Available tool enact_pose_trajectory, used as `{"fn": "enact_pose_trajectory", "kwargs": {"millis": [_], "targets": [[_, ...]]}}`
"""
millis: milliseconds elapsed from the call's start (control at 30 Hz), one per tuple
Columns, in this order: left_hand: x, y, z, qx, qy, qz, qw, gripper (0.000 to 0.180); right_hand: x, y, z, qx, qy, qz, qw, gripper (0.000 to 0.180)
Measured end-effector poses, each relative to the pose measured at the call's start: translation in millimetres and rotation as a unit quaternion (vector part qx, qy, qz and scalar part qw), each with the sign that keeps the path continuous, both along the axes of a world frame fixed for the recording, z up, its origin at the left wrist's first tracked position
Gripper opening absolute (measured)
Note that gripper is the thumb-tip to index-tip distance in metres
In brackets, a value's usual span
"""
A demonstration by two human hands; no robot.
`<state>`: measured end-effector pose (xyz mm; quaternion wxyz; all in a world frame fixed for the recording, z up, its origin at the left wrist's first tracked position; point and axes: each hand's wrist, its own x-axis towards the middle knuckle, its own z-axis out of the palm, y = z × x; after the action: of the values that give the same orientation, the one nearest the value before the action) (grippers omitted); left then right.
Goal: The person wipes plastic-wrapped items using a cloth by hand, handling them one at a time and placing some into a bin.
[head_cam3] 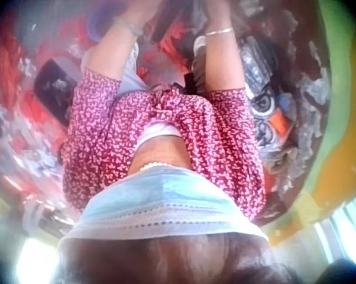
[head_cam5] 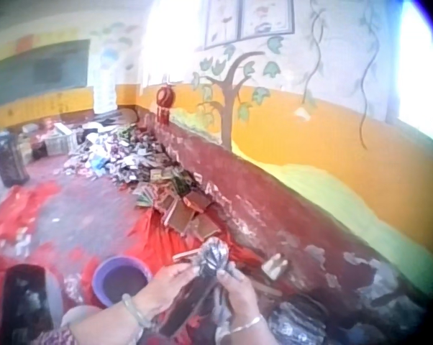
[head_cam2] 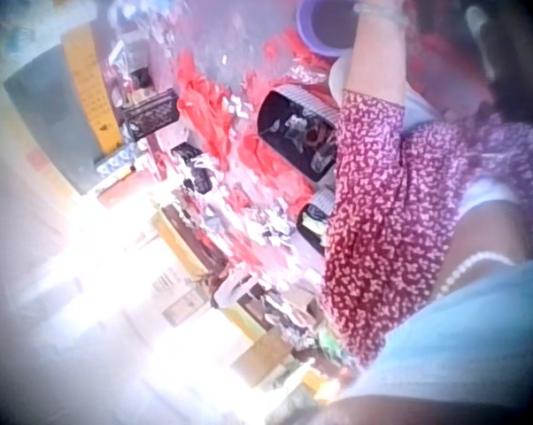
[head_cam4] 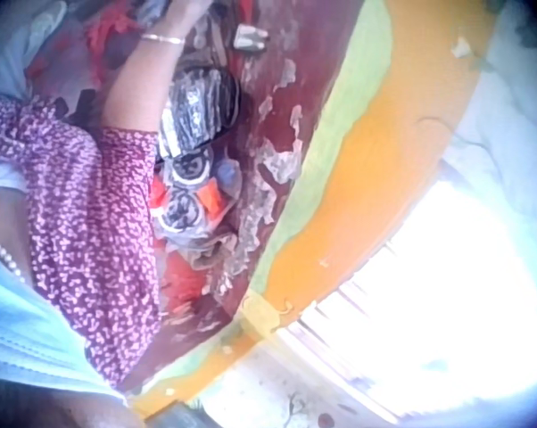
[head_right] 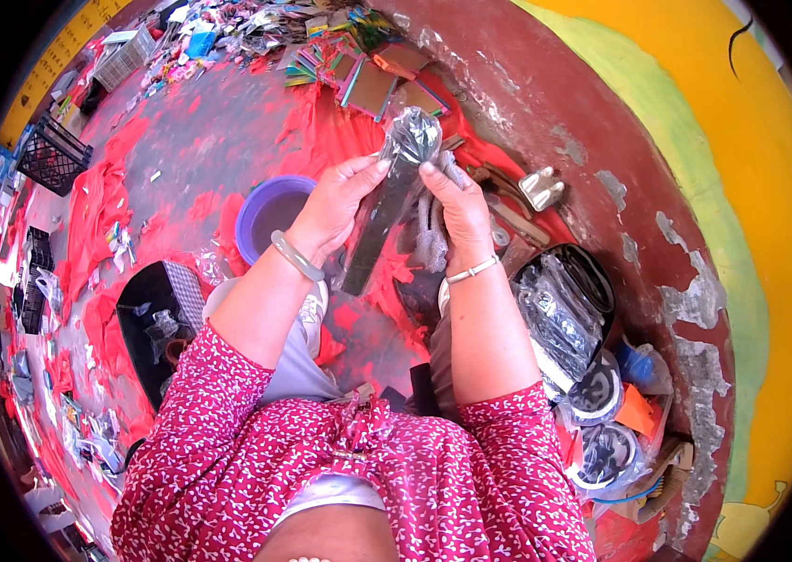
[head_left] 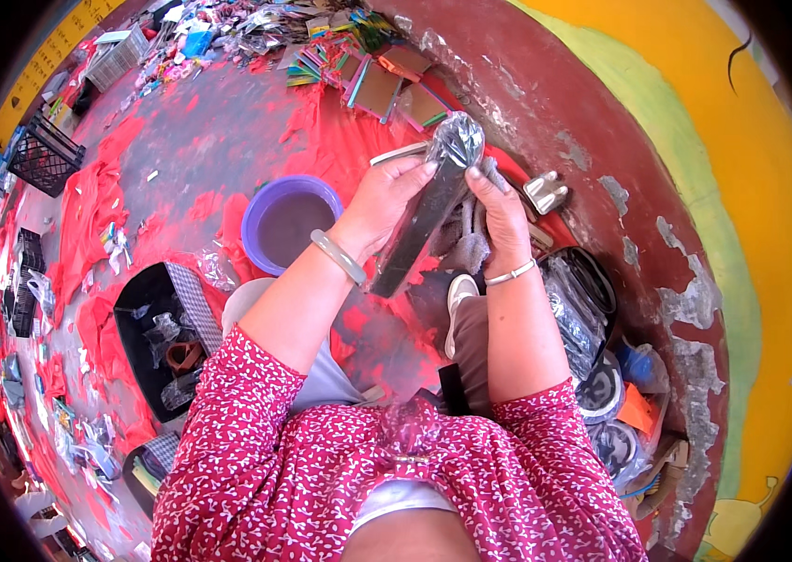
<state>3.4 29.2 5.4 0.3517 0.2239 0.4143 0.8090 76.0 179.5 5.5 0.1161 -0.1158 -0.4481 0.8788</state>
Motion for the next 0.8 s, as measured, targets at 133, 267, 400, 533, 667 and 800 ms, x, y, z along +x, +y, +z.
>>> {"fn": "enact_pose_trajectory", "kwargs": {"millis": [133, 267, 400, 533, 667, 800], "targets": [[-4, -2, -10, -0.104, 0.117, 0.046, 0.987, 0.027, 1, 2, 1, -0.056, 0.035, 0.028, 0.997, 0.025], [0, -3, -1, -0.126, 0.060, -0.015, 0.990, 0.031, 0, 12, -6, 0.007, 0.018, 0.000, 1.000, 0.024], [0, 1, 0, -0.107, 0.061, -0.092, 0.988, 0.037, -2, 18, -13, -0.076, 0.005, -0.042, 0.996, 0.018], [6, 1, -9, -0.104, 0.063, -0.128, 0.984, 0.039, -2, 16, -11, -0.042, -0.041, -0.065, 0.996, 0.024], [-14, -13, -3, -0.035, -0.008, -0.096, 0.995, 0.033, 7, 26, 11, -0.044, 0.028, -0.058, 0.997, 0.046], [-27, -33, 20, 0.053, -0.078, 0.004, 0.996, 0.034, 14, 66, 4, 0.245, -0.107, -0.216, 0.939, 0.043]]}}
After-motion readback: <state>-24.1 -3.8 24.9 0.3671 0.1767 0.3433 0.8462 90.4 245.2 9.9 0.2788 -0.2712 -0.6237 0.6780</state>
